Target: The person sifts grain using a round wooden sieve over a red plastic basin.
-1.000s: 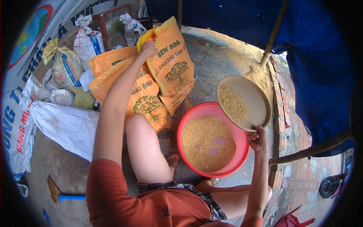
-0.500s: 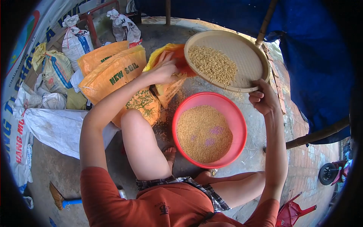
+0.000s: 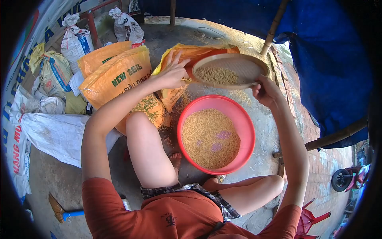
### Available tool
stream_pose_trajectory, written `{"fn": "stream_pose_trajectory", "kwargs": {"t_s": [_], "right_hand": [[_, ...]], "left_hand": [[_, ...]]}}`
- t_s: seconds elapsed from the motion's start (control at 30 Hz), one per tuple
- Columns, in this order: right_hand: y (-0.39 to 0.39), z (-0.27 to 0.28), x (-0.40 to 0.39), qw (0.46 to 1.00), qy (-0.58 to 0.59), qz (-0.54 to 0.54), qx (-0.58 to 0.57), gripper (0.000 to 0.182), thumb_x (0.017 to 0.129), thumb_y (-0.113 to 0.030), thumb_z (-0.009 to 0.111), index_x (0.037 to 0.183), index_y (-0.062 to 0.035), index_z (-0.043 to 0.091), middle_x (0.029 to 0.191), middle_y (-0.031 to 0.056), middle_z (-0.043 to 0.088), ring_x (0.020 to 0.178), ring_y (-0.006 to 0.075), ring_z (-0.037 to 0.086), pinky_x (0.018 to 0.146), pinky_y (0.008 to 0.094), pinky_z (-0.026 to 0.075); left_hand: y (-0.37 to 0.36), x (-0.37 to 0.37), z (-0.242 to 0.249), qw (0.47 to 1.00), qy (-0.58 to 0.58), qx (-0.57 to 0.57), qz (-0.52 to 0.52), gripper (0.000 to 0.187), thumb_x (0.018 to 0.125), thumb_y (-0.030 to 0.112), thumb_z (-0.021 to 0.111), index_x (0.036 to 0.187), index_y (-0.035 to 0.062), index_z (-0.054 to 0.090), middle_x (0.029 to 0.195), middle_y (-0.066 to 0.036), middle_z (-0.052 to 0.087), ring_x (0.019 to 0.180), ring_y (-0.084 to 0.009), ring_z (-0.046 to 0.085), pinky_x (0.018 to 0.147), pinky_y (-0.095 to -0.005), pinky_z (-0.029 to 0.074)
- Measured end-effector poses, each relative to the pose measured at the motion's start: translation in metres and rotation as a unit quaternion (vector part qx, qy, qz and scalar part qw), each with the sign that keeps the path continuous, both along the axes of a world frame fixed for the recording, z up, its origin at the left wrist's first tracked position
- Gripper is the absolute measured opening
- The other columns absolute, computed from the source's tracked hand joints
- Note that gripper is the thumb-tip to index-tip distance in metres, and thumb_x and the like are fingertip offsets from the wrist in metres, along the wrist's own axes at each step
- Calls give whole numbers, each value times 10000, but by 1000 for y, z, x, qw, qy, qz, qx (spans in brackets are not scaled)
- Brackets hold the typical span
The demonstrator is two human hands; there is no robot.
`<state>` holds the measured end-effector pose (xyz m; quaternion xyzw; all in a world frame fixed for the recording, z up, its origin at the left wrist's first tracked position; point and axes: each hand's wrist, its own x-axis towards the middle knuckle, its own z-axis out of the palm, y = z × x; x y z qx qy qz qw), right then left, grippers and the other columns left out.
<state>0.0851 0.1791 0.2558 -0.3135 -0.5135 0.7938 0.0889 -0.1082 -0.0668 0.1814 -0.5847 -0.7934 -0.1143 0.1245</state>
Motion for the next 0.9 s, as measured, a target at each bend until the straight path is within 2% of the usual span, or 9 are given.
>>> {"fn": "stream_pose_trajectory", "kwargs": {"t_s": [0.03,0.07,0.1,0.17,0.23,0.5,0.67,0.73,0.9], "right_hand": [[-3,-1,-7,1000,1,-1,1,150,840,-159,421,765,-31,398,575,45,449,436,110,465,390,233,455],[-12,-2,-16,999,11,-23,40,157,841,-158,419,796,-8,411,577,48,463,431,120,472,390,233,463],[-20,-4,-26,996,20,-44,78,174,842,-158,417,827,15,424,579,52,476,426,130,479,390,233,471],[-34,-6,-45,990,23,-47,133,201,841,-151,412,862,48,427,601,82,507,439,151,511,396,243,486],[-42,-9,-67,981,27,-49,187,233,840,-144,407,896,81,431,623,112,538,453,173,543,403,252,501],[-62,-39,-125,845,-30,-42,532,284,760,-135,483,822,139,450,678,245,574,506,269,602,411,324,503],[-75,-29,-119,870,-42,-18,490,304,741,-168,509,879,96,449,715,245,579,624,337,599,561,380,504],[-75,-36,-122,738,-10,-76,670,270,740,-160,505,867,73,456,703,239,578,678,375,579,634,417,478],[-78,-30,-114,688,4,-80,722,227,748,-138,490,854,59,452,668,235,574,652,379,575,610,431,471]], "left_hand": [[2,4,4,1000,-28,-2,-6,200,622,138,610,805,68,652,1249,-188,332,1225,-393,103,983,-540,-29],[2,11,5,1000,-20,16,-12,189,635,102,585,806,45,644,1106,-206,464,1136,-354,316,984,-491,169],[8,11,0,1000,-19,16,-13,189,635,102,585,806,45,644,1106,-206,464,1136,-354,316,984,-491,169],[20,9,-17,990,-113,-80,35,165,655,60,547,788,8,629,857,-205,566,896,-318,526,823,-417,407],[17,33,-14,996,-93,9,-16,115,667,28,513,719,-21,603,644,-192,565,623,-307,576,612,-394,480],[28,25,-6,995,-89,35,32,101,682,72,524,664,-9,582,598,-209,542,617,-348,564,604,-425,456],[18,15,-1,993,-92,70,32,117,695,110,552,719,6,599,612,-217,542,630,-356,560,600,-426,449],[19,14,-1,992,-92,82,31,125,699,118,550,729,5,597,616,-220,541,632,-362,557,594,-430,446],[18,7,-1,993,-70,83,37,116,698,100,533,707,-7,577,624,-224,541,638,-372,552,592,-435,443]]}}
